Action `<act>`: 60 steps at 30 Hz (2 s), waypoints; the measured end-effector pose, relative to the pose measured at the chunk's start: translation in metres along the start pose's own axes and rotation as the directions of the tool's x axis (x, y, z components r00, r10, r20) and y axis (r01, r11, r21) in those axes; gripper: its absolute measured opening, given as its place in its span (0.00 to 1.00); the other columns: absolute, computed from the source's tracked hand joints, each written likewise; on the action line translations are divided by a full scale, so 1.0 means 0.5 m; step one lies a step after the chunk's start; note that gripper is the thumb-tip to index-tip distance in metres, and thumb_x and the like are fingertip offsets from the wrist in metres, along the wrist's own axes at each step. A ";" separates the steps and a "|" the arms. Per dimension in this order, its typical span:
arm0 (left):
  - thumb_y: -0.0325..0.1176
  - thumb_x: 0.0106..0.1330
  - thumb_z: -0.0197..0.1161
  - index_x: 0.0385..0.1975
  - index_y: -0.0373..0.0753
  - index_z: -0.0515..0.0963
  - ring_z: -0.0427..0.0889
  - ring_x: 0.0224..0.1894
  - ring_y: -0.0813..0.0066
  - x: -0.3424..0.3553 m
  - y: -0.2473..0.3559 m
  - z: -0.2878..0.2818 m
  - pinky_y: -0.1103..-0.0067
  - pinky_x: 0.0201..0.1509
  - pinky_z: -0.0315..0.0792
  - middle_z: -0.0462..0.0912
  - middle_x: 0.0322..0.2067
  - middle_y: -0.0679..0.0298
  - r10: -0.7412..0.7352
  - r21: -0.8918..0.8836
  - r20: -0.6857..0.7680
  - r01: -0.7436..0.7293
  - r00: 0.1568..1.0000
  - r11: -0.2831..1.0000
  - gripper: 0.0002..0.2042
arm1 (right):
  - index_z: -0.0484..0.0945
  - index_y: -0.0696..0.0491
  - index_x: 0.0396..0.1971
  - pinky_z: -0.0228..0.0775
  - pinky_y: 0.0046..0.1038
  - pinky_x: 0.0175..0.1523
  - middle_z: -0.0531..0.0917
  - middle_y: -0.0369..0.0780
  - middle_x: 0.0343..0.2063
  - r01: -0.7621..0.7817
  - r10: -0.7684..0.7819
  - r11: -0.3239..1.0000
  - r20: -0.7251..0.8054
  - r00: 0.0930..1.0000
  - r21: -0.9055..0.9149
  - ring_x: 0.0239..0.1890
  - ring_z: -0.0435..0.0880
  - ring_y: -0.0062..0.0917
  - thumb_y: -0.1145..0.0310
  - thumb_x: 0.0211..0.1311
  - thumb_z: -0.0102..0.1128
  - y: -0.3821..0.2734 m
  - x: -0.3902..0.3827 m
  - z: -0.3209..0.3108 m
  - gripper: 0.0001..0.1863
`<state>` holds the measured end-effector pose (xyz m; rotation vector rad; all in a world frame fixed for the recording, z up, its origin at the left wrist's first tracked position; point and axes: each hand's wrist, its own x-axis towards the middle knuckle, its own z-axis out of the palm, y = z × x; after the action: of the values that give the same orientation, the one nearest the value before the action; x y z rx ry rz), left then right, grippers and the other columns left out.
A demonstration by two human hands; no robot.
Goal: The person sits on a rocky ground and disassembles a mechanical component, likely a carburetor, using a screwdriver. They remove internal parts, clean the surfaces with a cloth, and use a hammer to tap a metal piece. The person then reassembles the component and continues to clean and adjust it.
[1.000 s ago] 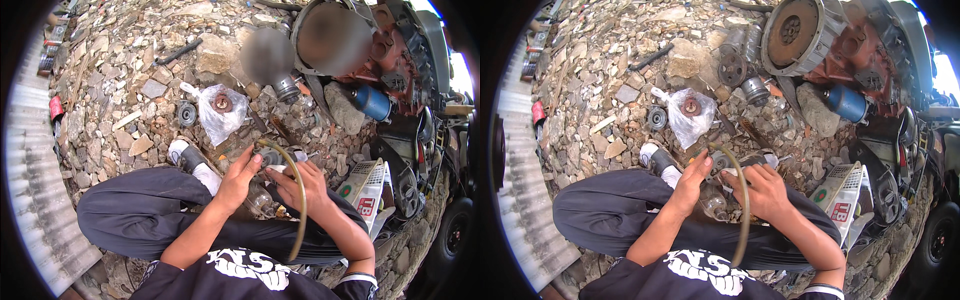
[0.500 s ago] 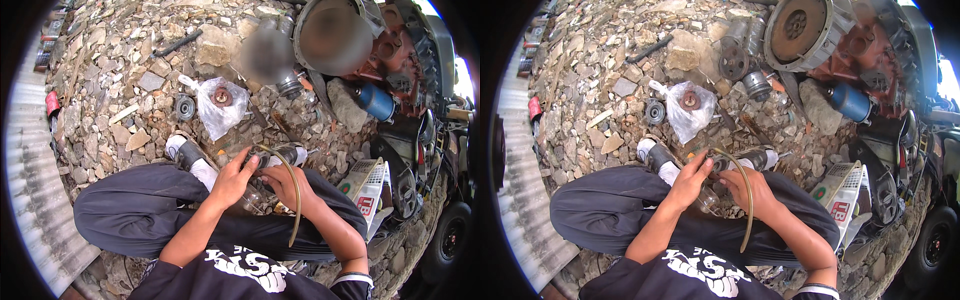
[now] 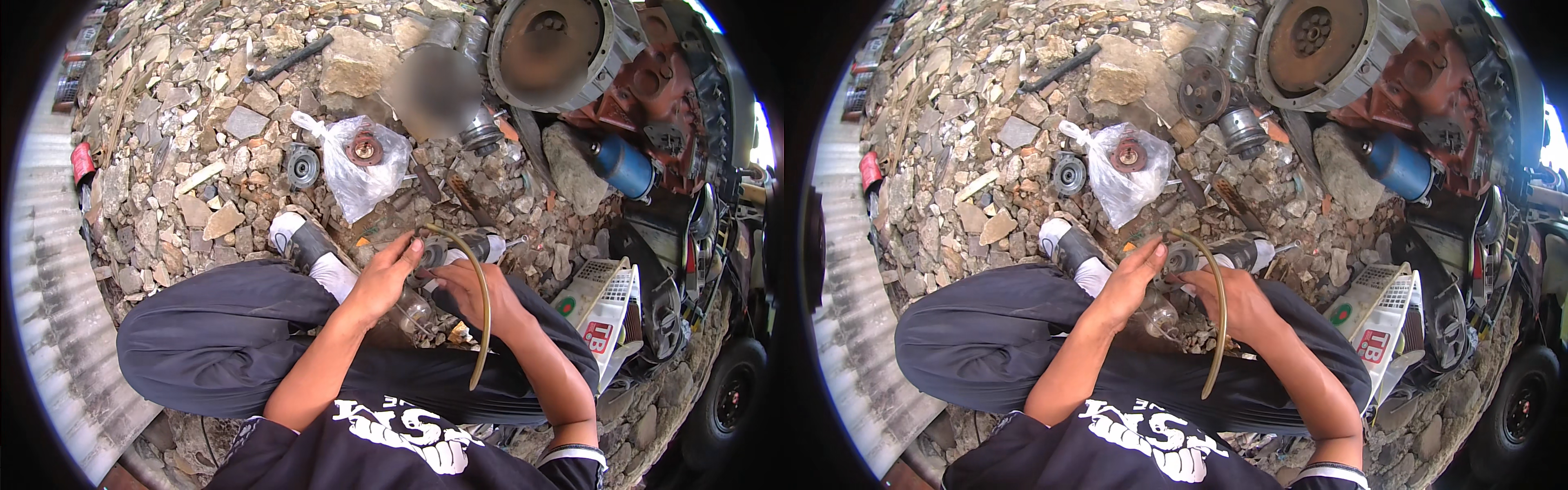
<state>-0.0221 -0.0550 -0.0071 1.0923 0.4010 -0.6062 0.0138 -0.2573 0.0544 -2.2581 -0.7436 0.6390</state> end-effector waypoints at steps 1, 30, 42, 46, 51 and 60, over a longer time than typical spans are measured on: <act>0.54 0.81 0.51 0.71 0.31 0.68 0.72 0.66 0.68 -0.007 0.000 0.002 0.73 0.72 0.62 0.77 0.63 0.55 -0.032 -0.014 0.011 0.032 0.999 0.999 0.31 | 0.85 0.51 0.52 0.76 0.38 0.37 0.86 0.44 0.33 -0.083 0.082 0.992 0.018 0.996 0.099 0.30 0.84 0.41 0.74 0.69 0.61 0.001 -0.006 0.012 0.14; 0.58 0.80 0.51 0.70 0.29 0.68 0.73 0.68 0.64 -0.018 0.019 -0.001 0.74 0.73 0.61 0.78 0.64 0.51 0.065 -0.050 0.031 -0.063 0.997 0.997 0.36 | 0.82 0.45 0.60 0.79 0.37 0.39 0.82 0.41 0.35 0.125 -0.154 0.971 -0.133 0.979 -0.204 0.33 0.85 0.37 0.80 0.56 0.63 0.001 -0.020 -0.032 0.29; 0.59 0.80 0.50 0.67 0.30 0.72 0.77 0.61 0.69 -0.020 0.020 0.013 0.74 0.68 0.66 0.82 0.59 0.53 0.082 0.043 -0.069 -0.079 0.994 0.996 0.34 | 0.80 0.43 0.62 0.82 0.39 0.43 0.82 0.44 0.44 -0.007 -0.060 0.941 -0.185 0.981 -0.340 0.42 0.85 0.42 0.79 0.60 0.59 0.014 -0.032 0.028 0.29; 0.60 0.80 0.48 0.70 0.30 0.69 0.73 0.67 0.66 -0.019 0.022 0.005 0.73 0.73 0.62 0.77 0.65 0.52 -0.057 -0.092 0.002 0.057 0.998 0.994 0.36 | 0.78 0.42 0.66 0.81 0.39 0.41 0.80 0.45 0.44 0.028 -0.067 0.974 -0.167 0.984 -0.227 0.40 0.86 0.42 0.77 0.60 0.62 0.010 -0.043 0.057 0.32; 0.63 0.79 0.46 0.74 0.32 0.64 0.68 0.73 0.62 -0.004 -0.026 0.006 0.67 0.77 0.57 0.70 0.70 0.47 -0.151 -0.172 -0.083 0.135 0.985 0.976 0.39 | 0.83 0.45 0.60 0.80 0.39 0.37 0.77 0.47 0.49 -0.026 -0.064 0.975 -0.391 0.918 -0.222 0.32 0.86 0.39 0.80 0.60 0.63 0.017 -0.025 0.064 0.27; 0.64 0.79 0.44 0.67 0.33 0.71 0.74 0.66 0.67 -0.015 -0.010 0.022 0.65 0.73 0.62 0.77 0.64 0.53 -0.263 -0.251 -0.011 0.252 0.965 0.934 0.37 | 0.80 0.46 0.63 0.81 0.40 0.38 0.77 0.42 0.48 0.013 -0.057 0.978 -0.207 0.977 -0.208 0.35 0.86 0.39 0.80 0.60 0.61 0.010 -0.027 0.045 0.29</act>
<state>-0.0309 -0.0649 -0.0019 0.8192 0.6486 -0.7428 -0.0080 -0.2592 0.0393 -2.4474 -0.7704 0.3082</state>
